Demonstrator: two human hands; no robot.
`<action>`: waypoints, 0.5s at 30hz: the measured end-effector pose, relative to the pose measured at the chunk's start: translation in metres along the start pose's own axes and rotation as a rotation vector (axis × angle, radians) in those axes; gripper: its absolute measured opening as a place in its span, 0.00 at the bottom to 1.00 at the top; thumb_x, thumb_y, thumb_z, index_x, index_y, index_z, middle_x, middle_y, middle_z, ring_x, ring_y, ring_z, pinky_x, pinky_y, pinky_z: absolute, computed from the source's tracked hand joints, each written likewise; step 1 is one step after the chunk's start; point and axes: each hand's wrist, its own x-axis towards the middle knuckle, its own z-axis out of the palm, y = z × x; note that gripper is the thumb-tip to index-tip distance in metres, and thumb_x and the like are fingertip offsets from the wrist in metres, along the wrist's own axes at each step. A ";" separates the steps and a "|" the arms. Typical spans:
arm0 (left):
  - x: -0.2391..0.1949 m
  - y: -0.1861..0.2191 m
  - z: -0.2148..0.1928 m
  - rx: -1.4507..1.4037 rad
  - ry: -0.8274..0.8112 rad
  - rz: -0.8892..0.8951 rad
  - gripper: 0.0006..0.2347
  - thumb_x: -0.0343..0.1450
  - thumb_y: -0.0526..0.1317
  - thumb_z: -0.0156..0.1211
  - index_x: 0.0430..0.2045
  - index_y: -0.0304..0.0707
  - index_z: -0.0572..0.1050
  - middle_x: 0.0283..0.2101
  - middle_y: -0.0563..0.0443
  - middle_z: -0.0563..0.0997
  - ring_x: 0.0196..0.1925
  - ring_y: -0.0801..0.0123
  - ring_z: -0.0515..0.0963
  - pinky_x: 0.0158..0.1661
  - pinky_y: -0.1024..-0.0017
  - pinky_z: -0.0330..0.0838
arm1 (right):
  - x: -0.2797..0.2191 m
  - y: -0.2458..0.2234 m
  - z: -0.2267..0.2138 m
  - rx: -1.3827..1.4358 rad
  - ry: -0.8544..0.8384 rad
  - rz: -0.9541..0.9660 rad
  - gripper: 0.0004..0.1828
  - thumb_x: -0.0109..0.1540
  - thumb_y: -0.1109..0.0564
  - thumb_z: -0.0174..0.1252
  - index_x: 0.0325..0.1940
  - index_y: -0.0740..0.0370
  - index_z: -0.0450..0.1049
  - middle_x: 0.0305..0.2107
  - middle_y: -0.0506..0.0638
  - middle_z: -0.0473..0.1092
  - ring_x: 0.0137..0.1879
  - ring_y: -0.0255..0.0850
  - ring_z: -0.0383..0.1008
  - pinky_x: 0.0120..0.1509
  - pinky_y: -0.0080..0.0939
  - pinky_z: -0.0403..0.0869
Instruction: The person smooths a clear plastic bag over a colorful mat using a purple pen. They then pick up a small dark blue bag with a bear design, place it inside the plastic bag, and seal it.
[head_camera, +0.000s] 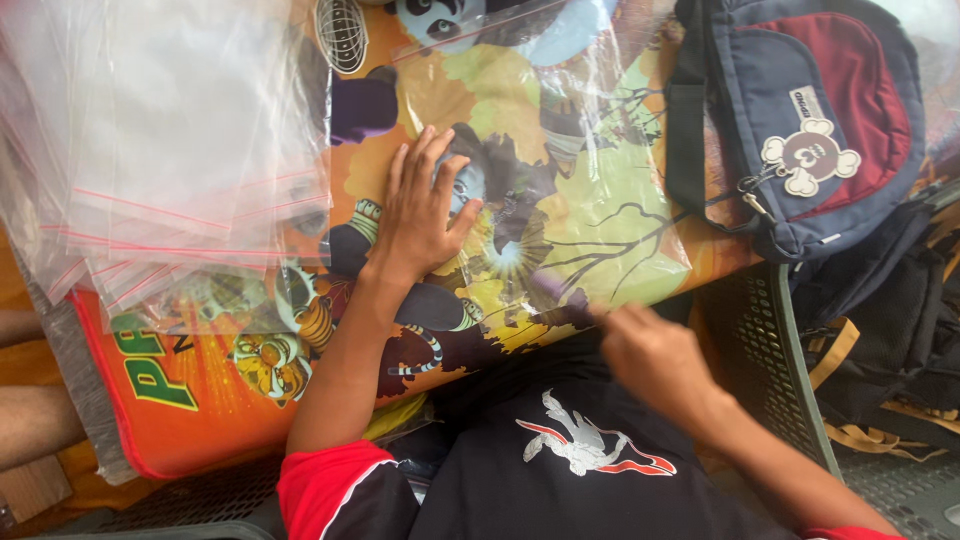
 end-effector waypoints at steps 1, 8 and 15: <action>0.000 -0.001 0.001 -0.005 -0.003 -0.001 0.20 0.71 0.50 0.59 0.54 0.44 0.67 0.67 0.40 0.64 0.73 0.45 0.59 0.68 0.44 0.49 | 0.010 0.011 -0.009 -0.194 0.077 0.028 0.23 0.56 0.56 0.54 0.56 0.43 0.75 0.31 0.48 0.71 0.23 0.54 0.76 0.27 0.56 0.75; 0.005 0.010 -0.018 -0.022 -0.041 0.005 0.16 0.73 0.44 0.59 0.51 0.38 0.67 0.67 0.40 0.63 0.73 0.47 0.58 0.70 0.47 0.49 | 0.009 -0.031 -0.003 0.029 -0.202 -0.205 0.25 0.59 0.61 0.53 0.61 0.55 0.69 0.31 0.47 0.66 0.25 0.48 0.72 0.20 0.51 0.71; -0.001 -0.002 0.007 -0.007 0.054 0.004 0.19 0.72 0.51 0.57 0.54 0.44 0.68 0.67 0.42 0.64 0.73 0.49 0.60 0.69 0.47 0.49 | 0.073 -0.004 -0.038 -0.379 0.019 -0.158 0.26 0.59 0.57 0.55 0.63 0.44 0.71 0.31 0.46 0.70 0.22 0.44 0.76 0.25 0.43 0.74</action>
